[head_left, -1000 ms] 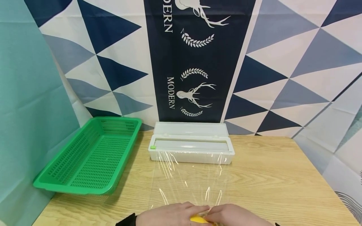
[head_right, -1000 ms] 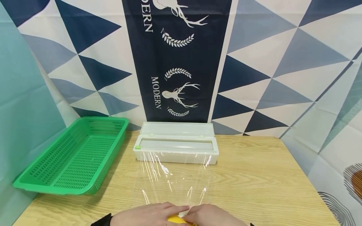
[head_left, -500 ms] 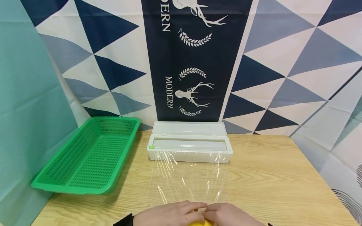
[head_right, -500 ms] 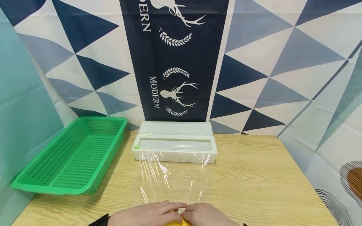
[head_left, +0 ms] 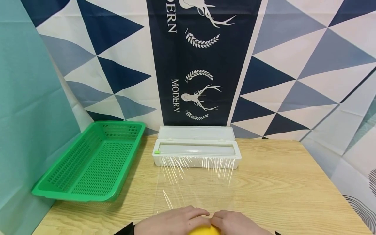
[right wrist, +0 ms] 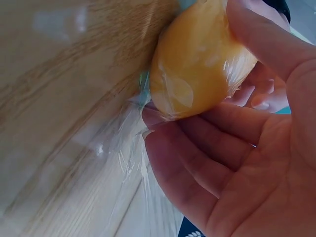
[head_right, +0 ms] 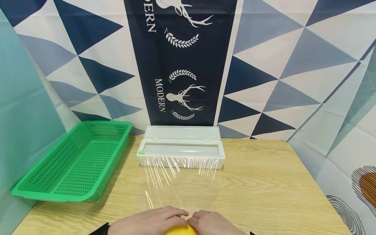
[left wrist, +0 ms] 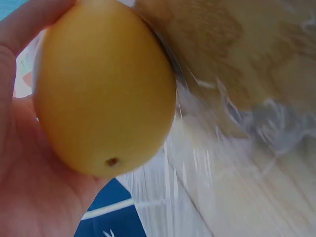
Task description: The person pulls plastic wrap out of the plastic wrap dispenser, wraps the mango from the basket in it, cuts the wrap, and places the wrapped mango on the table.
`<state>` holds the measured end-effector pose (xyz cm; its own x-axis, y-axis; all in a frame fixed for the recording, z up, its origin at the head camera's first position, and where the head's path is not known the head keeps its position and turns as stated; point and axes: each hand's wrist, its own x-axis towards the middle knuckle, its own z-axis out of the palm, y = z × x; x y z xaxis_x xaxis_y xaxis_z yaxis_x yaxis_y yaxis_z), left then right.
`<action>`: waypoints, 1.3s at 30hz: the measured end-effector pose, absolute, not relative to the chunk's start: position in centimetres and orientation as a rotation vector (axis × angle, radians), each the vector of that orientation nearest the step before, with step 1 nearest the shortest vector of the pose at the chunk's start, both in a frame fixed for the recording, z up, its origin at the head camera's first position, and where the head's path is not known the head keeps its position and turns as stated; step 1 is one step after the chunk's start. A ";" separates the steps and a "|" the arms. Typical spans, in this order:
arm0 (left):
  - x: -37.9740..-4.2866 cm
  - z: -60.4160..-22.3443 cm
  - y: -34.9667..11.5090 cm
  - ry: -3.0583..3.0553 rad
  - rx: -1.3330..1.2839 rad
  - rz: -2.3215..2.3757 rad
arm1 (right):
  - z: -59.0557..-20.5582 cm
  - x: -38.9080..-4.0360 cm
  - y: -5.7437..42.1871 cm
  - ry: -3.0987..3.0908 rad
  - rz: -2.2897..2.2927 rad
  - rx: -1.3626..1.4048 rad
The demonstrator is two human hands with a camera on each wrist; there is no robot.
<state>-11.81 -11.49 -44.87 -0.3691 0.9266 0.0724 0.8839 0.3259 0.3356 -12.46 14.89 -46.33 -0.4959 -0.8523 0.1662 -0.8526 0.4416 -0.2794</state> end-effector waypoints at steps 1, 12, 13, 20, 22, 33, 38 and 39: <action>-11.8 -44.8 -11.7 2.458 1.659 0.486 | -46.2 -12.5 14.9 -2.695 0.538 1.577; -11.1 -43.9 -15.7 2.593 1.368 0.637 | -45.5 -12.7 14.6 -2.865 0.637 1.568; -11.0 -43.9 -16.1 2.604 1.361 0.649 | -45.5 -12.7 14.6 -2.863 0.637 1.568; -10.5 -44.7 -18.4 2.669 1.289 0.691 | -45.7 -12.6 14.6 -2.813 0.638 1.581; -10.5 -45.0 -19.0 2.678 1.278 0.676 | -45.7 -12.6 14.6 -2.810 0.645 1.583; -10.0 -47.4 -20.5 2.612 1.500 0.567 | -45.6 -12.7 14.7 -2.832 0.656 1.584; -9.5 -47.5 -20.2 2.604 1.445 0.539 | -45.6 -12.6 14.7 -2.847 0.672 1.590; -9.4 -47.5 -20.2 2.602 1.432 0.542 | -45.6 -12.6 14.7 -2.856 0.678 1.588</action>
